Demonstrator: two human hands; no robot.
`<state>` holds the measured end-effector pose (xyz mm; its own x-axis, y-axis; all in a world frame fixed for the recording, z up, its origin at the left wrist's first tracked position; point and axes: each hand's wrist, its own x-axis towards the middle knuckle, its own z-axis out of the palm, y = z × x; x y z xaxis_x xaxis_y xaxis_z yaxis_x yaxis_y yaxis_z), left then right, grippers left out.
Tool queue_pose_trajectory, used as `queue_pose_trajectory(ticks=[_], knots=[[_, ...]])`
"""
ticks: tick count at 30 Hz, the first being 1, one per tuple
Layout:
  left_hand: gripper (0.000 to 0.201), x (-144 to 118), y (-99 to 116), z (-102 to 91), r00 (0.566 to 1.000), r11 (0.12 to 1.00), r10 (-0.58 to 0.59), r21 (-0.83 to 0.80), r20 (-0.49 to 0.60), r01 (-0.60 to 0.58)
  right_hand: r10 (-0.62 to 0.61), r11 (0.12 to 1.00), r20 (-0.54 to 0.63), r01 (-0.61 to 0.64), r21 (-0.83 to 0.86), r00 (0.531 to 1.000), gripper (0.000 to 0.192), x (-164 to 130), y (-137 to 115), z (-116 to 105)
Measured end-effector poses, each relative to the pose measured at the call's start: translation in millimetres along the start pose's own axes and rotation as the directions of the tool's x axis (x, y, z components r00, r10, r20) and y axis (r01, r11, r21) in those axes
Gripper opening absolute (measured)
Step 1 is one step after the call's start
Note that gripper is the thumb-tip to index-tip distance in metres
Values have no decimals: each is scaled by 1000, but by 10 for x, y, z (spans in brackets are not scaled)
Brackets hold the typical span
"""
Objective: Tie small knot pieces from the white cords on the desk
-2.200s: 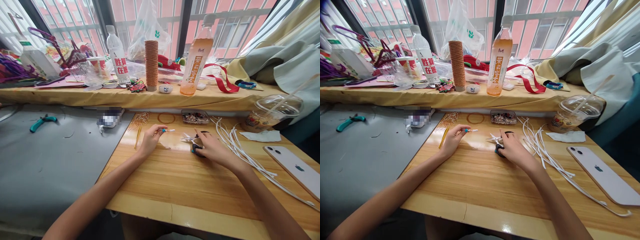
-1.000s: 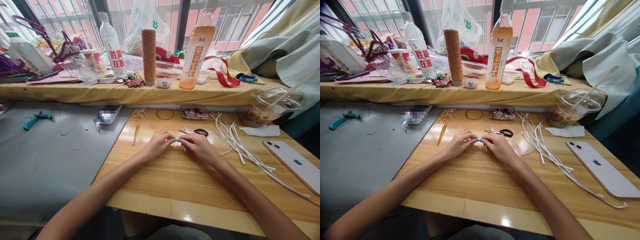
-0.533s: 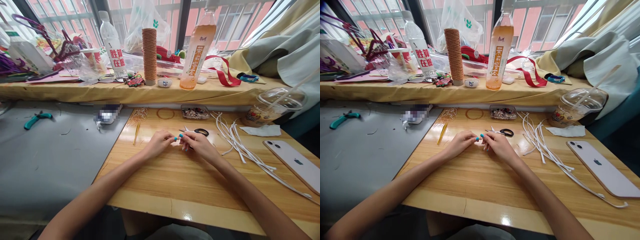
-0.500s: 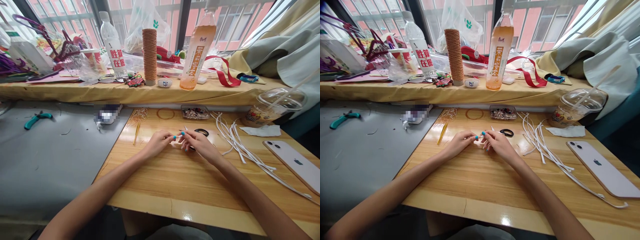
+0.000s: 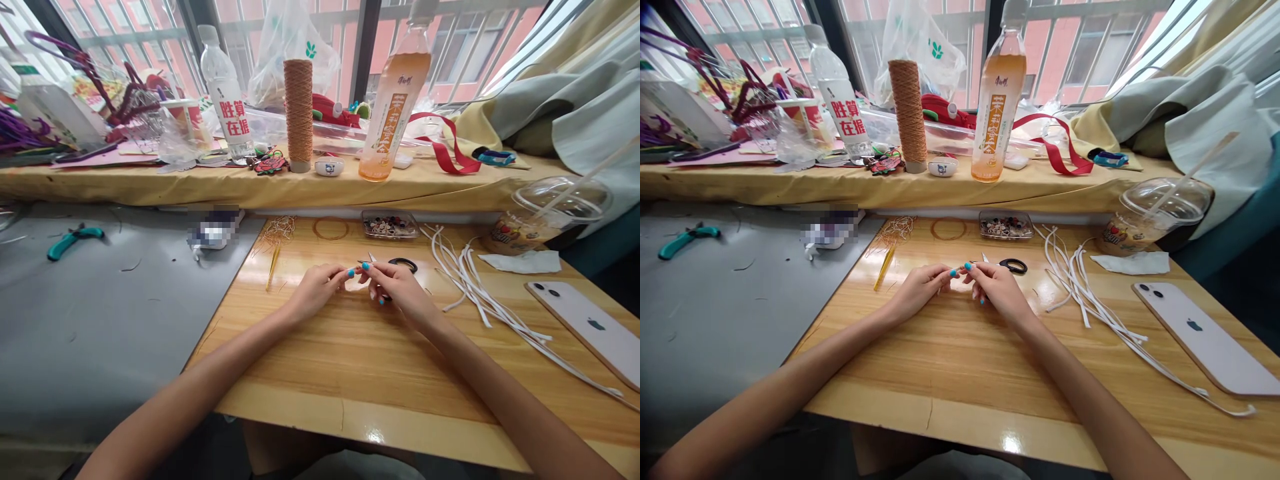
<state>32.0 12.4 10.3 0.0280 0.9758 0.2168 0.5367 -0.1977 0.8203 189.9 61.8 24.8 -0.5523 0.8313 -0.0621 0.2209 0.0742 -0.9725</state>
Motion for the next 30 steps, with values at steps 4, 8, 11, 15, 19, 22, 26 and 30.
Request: queue_pose_trajectory(ticks=[4,8,11,15,19,22,26,30], knots=[[29,-11,3,-12,997,998,66,-5,44,-66,-35,999,-53,37,36,998,39,5,2,-15],[23,-32,35,-23,969,982,176,44,172,-186,-36,985,-75,48,166,997,35,9,-12,-27],[21,-42,46,-10,965,961,208,149,161,-232,-18,969,-36,26,244,999,35,8,-36,-24],[19,-44,-18,43,967,922,255,299,10,-246,54,994,37,-57,92,998,38,-9,-32,25],[20,-58,-81,90,937,854,350,414,-8,-315,-8,997,65,13,-78,998,28,-24,23,88],[20,-61,-63,78,945,874,326,380,1,-302,-3,992,48,9,-128,999,25,-19,30,77],[19,-37,-25,18,979,955,198,237,-52,-180,176,984,104,-178,7,979,19,-28,-58,5],[16,-31,-34,3,967,936,241,283,-88,-207,209,947,224,-255,196,952,20,-70,-141,-5]])
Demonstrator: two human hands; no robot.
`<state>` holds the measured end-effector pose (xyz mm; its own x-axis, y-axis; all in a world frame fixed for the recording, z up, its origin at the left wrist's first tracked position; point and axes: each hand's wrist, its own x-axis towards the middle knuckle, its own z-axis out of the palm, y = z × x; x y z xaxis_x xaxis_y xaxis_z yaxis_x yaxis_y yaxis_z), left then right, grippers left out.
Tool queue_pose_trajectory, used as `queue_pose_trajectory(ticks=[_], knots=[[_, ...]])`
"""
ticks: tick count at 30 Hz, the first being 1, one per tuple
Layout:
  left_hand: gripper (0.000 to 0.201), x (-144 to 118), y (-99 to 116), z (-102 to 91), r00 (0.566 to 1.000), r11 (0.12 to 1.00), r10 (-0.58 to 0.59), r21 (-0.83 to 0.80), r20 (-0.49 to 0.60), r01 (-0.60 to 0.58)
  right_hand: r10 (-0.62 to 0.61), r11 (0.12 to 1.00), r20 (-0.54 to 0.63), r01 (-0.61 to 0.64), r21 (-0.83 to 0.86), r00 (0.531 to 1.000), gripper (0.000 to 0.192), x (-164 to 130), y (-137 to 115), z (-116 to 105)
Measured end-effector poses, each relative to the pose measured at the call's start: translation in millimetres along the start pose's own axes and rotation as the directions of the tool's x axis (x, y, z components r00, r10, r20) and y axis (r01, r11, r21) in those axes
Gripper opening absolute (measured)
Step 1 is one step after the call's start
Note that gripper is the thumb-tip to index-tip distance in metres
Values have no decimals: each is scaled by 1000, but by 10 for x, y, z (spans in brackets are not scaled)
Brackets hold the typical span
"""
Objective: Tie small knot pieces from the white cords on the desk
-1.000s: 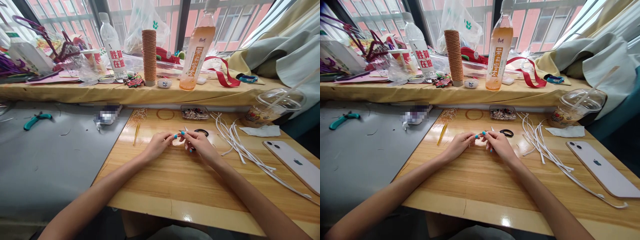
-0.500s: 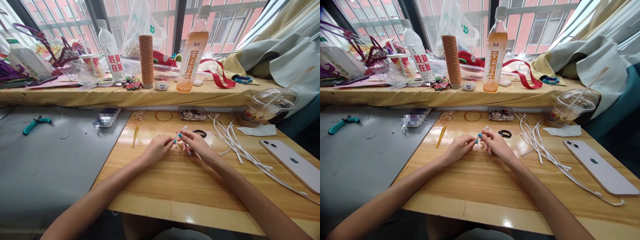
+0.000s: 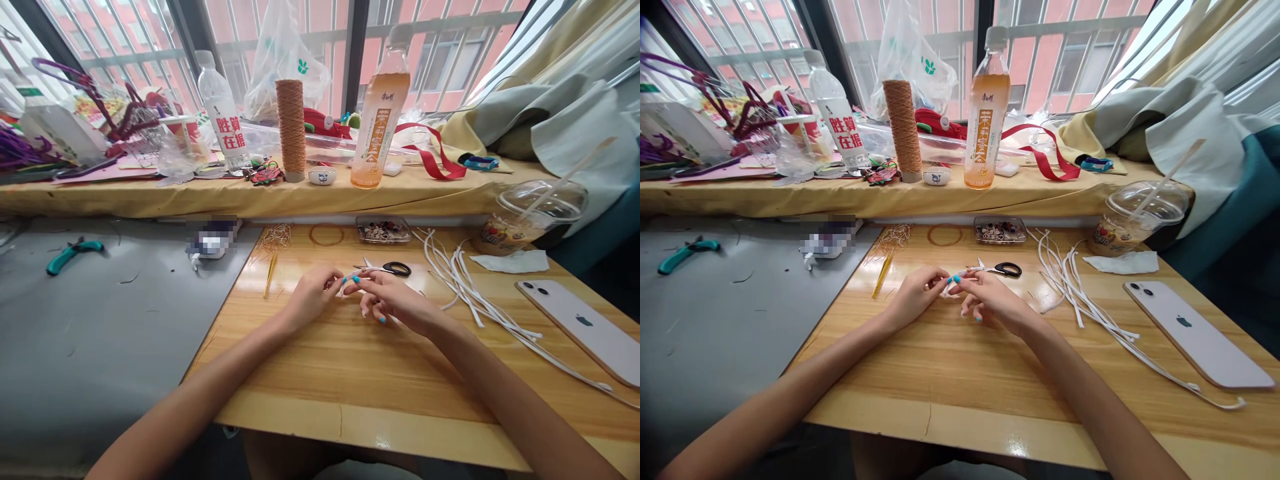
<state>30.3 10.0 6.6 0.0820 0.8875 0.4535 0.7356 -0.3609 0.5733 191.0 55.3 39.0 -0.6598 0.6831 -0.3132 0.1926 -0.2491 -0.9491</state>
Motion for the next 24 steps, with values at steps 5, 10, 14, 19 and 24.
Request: queue_pose_trajectory(ticks=[5,10,14,19,24], knots=[[18,-40,5,43,966,959,259,117,-9,-256,-1,1000,118,3,-24,993,26,1,57,74],[24,-65,2,55,931,895,365,266,26,-358,-8,952,97,37,-304,995,12,45,134,43],[27,-72,-35,49,932,867,363,363,11,-342,-249,686,11,185,-704,968,19,67,186,-2],[30,-74,-83,26,930,813,367,479,20,-331,-377,202,-12,70,-977,926,25,11,168,-17],[29,-64,-99,-7,922,767,384,542,43,-345,-456,-60,-76,-115,-992,887,36,-14,92,-95]])
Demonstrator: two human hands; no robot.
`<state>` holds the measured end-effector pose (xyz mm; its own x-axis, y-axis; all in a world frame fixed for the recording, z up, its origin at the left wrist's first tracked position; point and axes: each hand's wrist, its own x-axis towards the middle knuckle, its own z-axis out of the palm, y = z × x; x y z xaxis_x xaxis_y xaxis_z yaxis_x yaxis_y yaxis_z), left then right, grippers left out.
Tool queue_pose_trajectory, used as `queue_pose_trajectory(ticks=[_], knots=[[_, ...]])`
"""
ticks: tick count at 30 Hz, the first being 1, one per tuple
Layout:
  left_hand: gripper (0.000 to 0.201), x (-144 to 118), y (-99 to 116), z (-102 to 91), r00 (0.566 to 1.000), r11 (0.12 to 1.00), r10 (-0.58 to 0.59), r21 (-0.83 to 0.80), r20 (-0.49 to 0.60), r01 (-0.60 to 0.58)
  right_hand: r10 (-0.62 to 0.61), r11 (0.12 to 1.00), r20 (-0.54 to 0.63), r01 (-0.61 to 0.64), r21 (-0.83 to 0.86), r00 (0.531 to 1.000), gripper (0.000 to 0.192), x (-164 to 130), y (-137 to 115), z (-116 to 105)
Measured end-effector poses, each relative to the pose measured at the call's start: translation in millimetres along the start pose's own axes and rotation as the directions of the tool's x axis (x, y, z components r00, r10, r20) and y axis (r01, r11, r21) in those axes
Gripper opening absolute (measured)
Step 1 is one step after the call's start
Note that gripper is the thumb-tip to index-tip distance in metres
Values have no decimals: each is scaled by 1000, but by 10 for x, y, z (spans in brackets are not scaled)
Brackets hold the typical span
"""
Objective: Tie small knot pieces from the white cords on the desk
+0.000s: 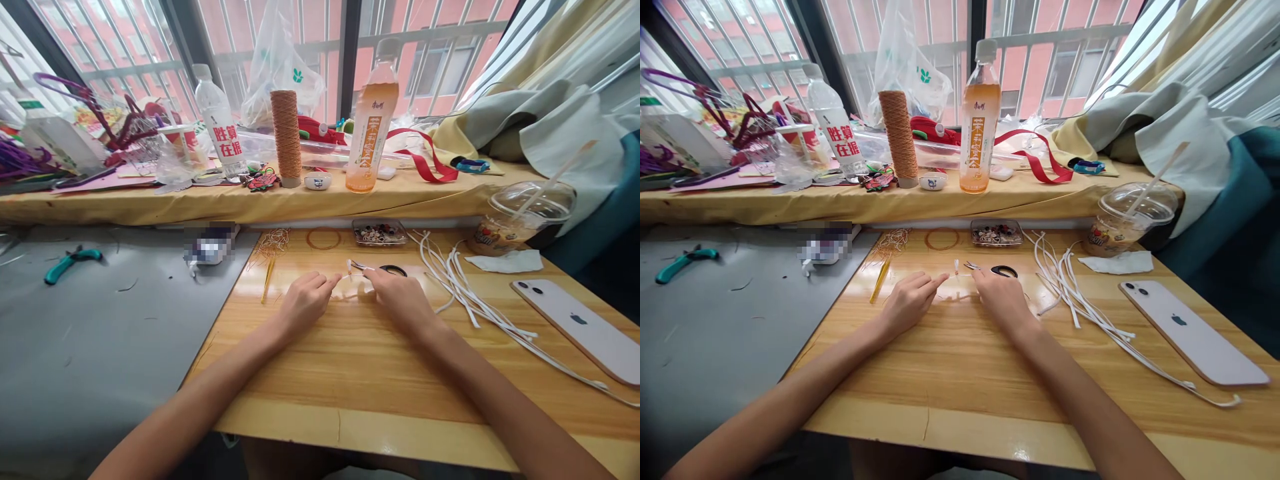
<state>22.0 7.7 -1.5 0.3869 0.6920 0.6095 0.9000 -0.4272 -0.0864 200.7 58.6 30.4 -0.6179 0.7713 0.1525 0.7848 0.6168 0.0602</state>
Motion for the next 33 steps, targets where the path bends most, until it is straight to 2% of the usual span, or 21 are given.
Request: queue_pose_trajectory(ticks=[6,10,12,14,16,18,19,21,23,25,26,27,30,32,33], knots=[[27,-1,-15,13,1000,999,5,-31,-2,-5,118,991,-67,-114,68,991,32,35,44,32],[28,-1,-28,28,991,988,-130,-89,-29,127,280,943,-184,-234,238,942,41,60,85,25],[29,2,-26,27,978,973,-208,-110,-24,204,313,900,-196,-224,375,929,49,63,77,-3],[30,12,-11,12,976,969,-217,-121,5,216,235,836,-111,-143,529,966,46,52,31,-21],[29,39,11,-24,990,981,-124,-142,63,132,77,762,18,-71,643,997,44,31,-36,-4],[29,88,11,-90,990,984,-53,-162,132,74,-32,742,76,-27,670,997,44,14,-93,47],[31,116,-11,-134,983,982,-82,-152,164,108,-49,747,73,-12,665,996,44,12,-110,76],[37,159,-109,-236,939,953,-288,-38,186,300,-16,752,38,-13,659,999,45,19,-113,117],[38,157,-270,-340,818,832,-552,178,161,526,73,723,4,-55,688,997,43,37,-88,114],[29,107,-452,-419,694,711,-694,333,192,619,176,660,-18,-104,744,984,40,54,-54,69],[25,74,-534,-447,625,677,-733,380,269,631,219,619,-21,-122,776,976,38,60,-40,39],[22,44,-601,-468,576,671,-741,397,346,626,255,573,-19,-135,809,967,35,64,-30,9],[20,40,-673,-512,577,687,-726,371,375,624,299,406,18,-144,903,954,30,68,-33,-51],[22,118,-590,-539,601,699,-714,316,359,642,240,276,91,-157,948,967,32,63,-68,-62],[22,169,-510,-548,660,731,-675,175,329,660,176,216,126,-163,963,976,35,57,-95,-63]])
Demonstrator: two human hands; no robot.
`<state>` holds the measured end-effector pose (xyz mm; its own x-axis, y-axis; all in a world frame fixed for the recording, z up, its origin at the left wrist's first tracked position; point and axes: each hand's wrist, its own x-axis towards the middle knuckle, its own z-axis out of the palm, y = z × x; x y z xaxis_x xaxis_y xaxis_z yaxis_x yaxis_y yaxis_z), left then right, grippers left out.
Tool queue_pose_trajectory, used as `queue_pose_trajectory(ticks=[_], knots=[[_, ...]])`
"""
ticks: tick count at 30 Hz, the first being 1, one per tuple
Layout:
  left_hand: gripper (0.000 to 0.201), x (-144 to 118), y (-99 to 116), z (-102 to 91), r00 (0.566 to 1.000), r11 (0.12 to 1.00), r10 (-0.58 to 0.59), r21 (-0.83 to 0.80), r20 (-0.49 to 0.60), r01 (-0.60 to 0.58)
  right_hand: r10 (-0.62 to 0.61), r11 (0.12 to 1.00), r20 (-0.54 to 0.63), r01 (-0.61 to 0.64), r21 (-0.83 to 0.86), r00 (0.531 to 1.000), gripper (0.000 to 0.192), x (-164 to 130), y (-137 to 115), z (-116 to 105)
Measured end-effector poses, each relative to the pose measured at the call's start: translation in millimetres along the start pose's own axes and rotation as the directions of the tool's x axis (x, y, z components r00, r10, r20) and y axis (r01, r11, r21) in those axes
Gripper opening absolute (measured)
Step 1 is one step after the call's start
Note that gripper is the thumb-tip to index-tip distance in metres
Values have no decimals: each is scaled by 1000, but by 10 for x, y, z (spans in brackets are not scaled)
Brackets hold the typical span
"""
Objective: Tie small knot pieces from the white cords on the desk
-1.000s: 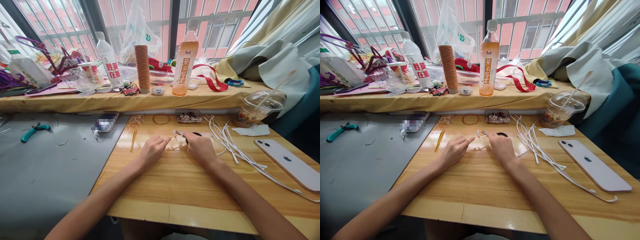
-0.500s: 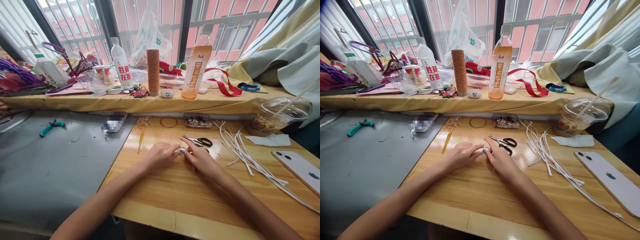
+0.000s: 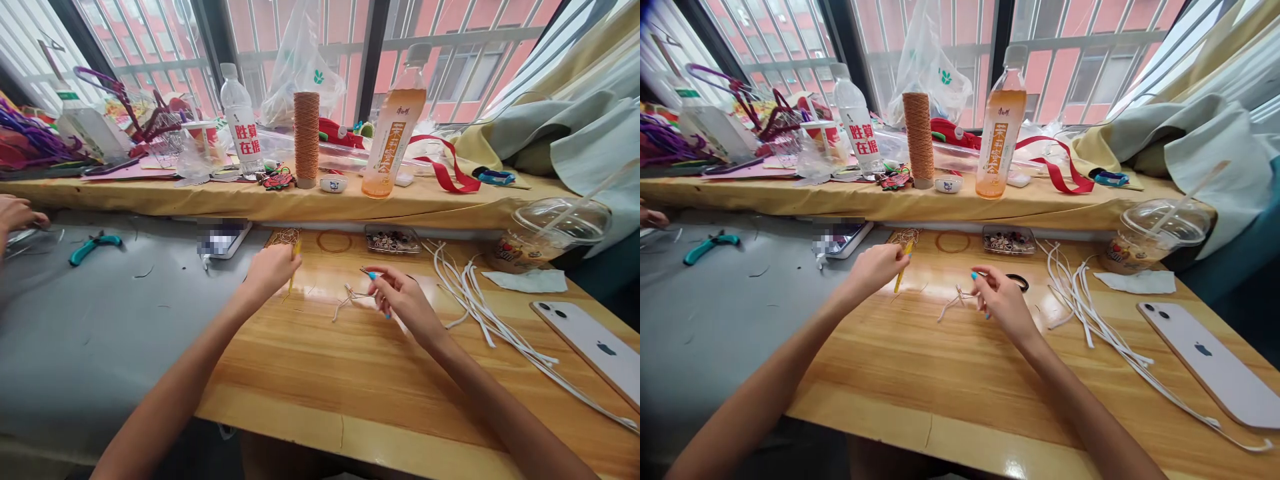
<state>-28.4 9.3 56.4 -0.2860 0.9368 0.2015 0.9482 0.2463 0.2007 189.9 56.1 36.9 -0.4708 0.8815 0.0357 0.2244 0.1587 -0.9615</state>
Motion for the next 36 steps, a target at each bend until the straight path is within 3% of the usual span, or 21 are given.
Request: queue_pose_trajectory(ticks=[2,4,7,9,11,13,16,19,22,27,30,36], knots=[[25,-81,214,-12,991,935,133,-329,-31,-136,-2,995,166,-15,100,986,42,-31,-12,62],[27,-181,405,21,972,788,234,-580,-29,-207,-43,982,287,-12,186,957,47,-67,-24,120],[25,-261,513,122,909,621,417,-730,-1,-286,-65,979,345,-7,203,936,42,-98,-33,148],[30,-239,464,202,923,647,385,-707,-21,-286,-51,988,294,6,152,954,34,-85,-28,108],[30,-194,384,291,949,743,313,-615,-25,-262,-68,996,166,57,74,984,27,-50,-19,32],[22,-171,332,382,941,830,338,-481,28,-284,-140,989,25,141,-43,990,23,-15,-14,-55],[18,-195,346,467,909,845,389,-451,149,-287,-220,967,-44,211,-141,975,22,6,-21,-150],[11,-209,392,431,935,789,320,-590,154,-173,-211,963,-76,194,-189,974,24,-4,-34,-180],[6,-174,399,338,969,633,208,-774,133,-30,-202,944,-105,165,-287,974,28,-7,-34,-158],[17,-149,401,276,957,305,163,-935,239,181,-165,916,84,184,-357,983,32,0,-11,-64],[21,-157,399,279,950,200,185,-956,253,215,-219,822,157,269,-502,963,31,-11,19,-40],[19,-131,362,290,973,202,160,-970,166,132,-401,492,304,482,-725,864,28,-21,78,-104]])
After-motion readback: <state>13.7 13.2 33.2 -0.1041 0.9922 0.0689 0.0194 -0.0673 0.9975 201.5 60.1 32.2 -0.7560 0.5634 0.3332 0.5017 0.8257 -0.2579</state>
